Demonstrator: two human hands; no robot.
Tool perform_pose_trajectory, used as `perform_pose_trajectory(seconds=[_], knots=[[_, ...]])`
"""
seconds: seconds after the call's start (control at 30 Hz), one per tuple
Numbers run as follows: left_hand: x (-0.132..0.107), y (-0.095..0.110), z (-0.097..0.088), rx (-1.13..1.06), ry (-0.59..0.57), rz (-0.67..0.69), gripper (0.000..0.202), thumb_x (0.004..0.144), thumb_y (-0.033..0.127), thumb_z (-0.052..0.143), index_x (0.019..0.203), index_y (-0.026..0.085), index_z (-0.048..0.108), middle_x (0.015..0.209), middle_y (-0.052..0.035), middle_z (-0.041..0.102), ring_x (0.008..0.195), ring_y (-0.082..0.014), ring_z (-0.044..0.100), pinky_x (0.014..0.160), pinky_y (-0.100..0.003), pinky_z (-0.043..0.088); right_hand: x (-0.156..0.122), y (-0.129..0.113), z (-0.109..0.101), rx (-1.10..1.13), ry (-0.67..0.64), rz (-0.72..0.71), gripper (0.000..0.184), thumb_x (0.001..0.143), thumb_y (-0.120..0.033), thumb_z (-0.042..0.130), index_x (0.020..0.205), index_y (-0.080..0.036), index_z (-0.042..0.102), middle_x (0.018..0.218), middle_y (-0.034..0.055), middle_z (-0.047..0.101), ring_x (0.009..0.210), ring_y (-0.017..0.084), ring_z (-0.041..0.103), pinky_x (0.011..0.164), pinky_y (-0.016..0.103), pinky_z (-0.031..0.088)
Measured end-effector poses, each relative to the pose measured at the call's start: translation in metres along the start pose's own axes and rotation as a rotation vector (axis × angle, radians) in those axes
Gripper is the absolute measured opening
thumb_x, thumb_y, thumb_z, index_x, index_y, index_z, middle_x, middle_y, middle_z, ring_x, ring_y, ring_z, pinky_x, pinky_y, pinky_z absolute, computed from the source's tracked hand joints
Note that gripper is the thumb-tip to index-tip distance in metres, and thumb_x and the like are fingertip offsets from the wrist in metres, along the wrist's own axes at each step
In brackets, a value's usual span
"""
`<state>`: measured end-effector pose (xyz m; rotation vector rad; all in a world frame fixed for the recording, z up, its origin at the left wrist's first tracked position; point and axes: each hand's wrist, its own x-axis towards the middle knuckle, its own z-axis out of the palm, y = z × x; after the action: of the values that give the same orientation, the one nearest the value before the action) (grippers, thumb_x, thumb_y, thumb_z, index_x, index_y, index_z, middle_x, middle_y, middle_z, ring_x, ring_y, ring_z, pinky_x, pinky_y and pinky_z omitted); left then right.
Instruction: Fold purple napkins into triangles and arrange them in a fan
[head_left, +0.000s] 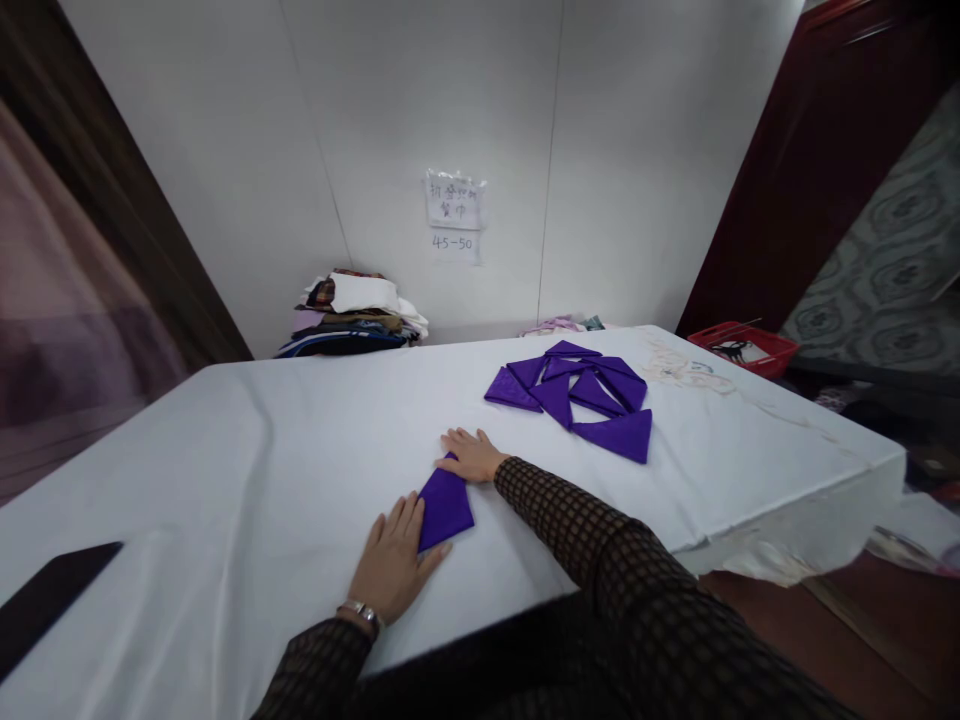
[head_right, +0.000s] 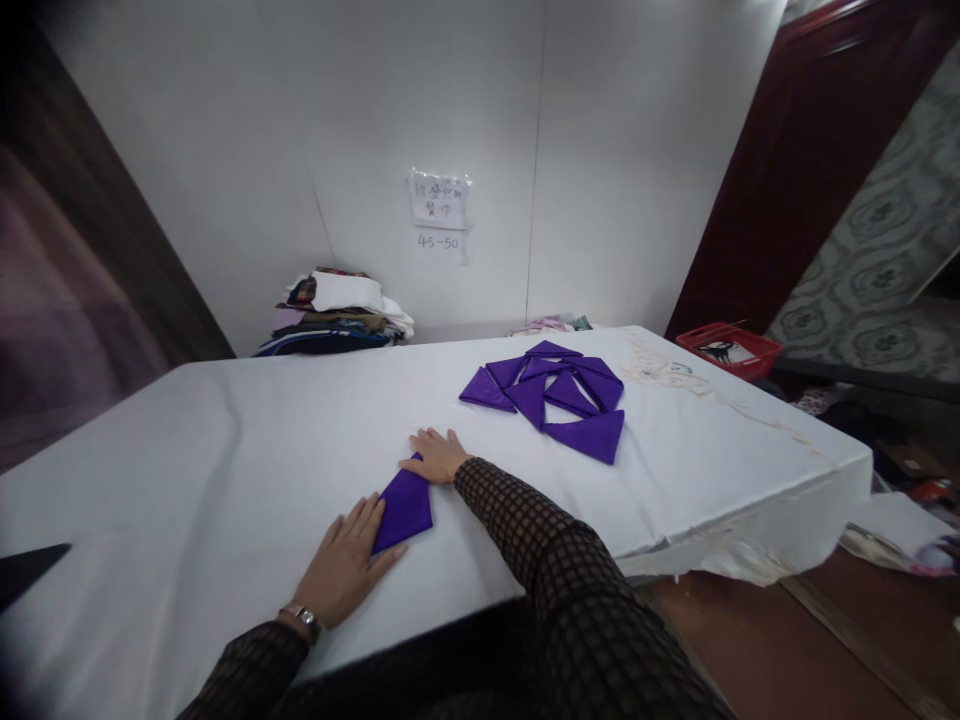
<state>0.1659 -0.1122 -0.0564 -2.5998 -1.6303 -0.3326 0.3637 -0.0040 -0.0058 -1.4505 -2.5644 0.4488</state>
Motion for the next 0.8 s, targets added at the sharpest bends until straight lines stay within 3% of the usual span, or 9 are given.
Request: perform_pose_trajectory(seconds=[0.07,0.17,0.27,0.47,0.8], knots=[[0.000,0.000,0.001,0.001,0.005,-0.005,0.071,0.084,0.059,0.038,0.137,0.012,0.042,0.143,-0.0176,0.040,0.133,-0.0313,0.036,0.105,-0.051,0.032,-0.012,-0.015,-0.004,0.016,0.058,-0.009,0.066,0.093,-0.058,0.026,0.144,-0.016,0.029,0.153,0.0151,0.021,0.141,0.027,0.015,0.110,0.056,0.011],[0.000,-0.002,0.002,0.010,0.001,0.001,0.067,0.084,0.055,0.039,0.135,0.013,0.045,0.143,-0.0167,0.042,0.133,-0.0310,0.036,0.105,-0.051,0.032,-0.040,-0.045,0.001,0.046,0.118,-0.171,0.071,0.092,-0.062,0.026,0.144,-0.014,0.029,0.152,0.0154,0.024,0.141,0.026,0.015,0.112,0.051,0.010],[-0.001,-0.004,0.003,0.020,-0.030,0.020,0.062,0.083,0.045,0.043,0.135,0.012,0.045,0.143,-0.0156,0.042,0.134,-0.0303,0.034,0.106,-0.050,0.032,-0.064,-0.063,0.016,0.082,0.061,-0.297,0.081,0.087,-0.069,0.029,0.146,-0.014,0.024,0.151,0.0153,0.025,0.141,0.026,0.015,0.113,0.047,0.011],[0.000,-0.001,0.002,0.011,-0.027,-0.012,0.065,0.081,0.045,0.043,0.138,0.013,0.041,0.144,-0.0150,0.040,0.135,-0.0303,0.033,0.107,-0.051,0.029,-0.071,-0.050,0.032,0.076,-0.011,-0.203,0.077,0.088,-0.065,0.035,0.145,-0.014,0.029,0.150,0.0167,0.027,0.140,0.028,0.018,0.112,0.051,0.010],[-0.002,0.013,-0.012,-0.071,-0.057,-0.045,0.074,0.083,0.060,0.042,0.139,0.011,0.038,0.145,-0.0186,0.038,0.135,-0.0318,0.031,0.108,-0.051,0.026,-0.060,-0.042,0.017,0.111,-0.086,-0.143,0.069,0.092,-0.059,0.031,0.144,-0.015,0.031,0.151,0.0164,0.025,0.140,0.029,0.018,0.110,0.054,0.011]])
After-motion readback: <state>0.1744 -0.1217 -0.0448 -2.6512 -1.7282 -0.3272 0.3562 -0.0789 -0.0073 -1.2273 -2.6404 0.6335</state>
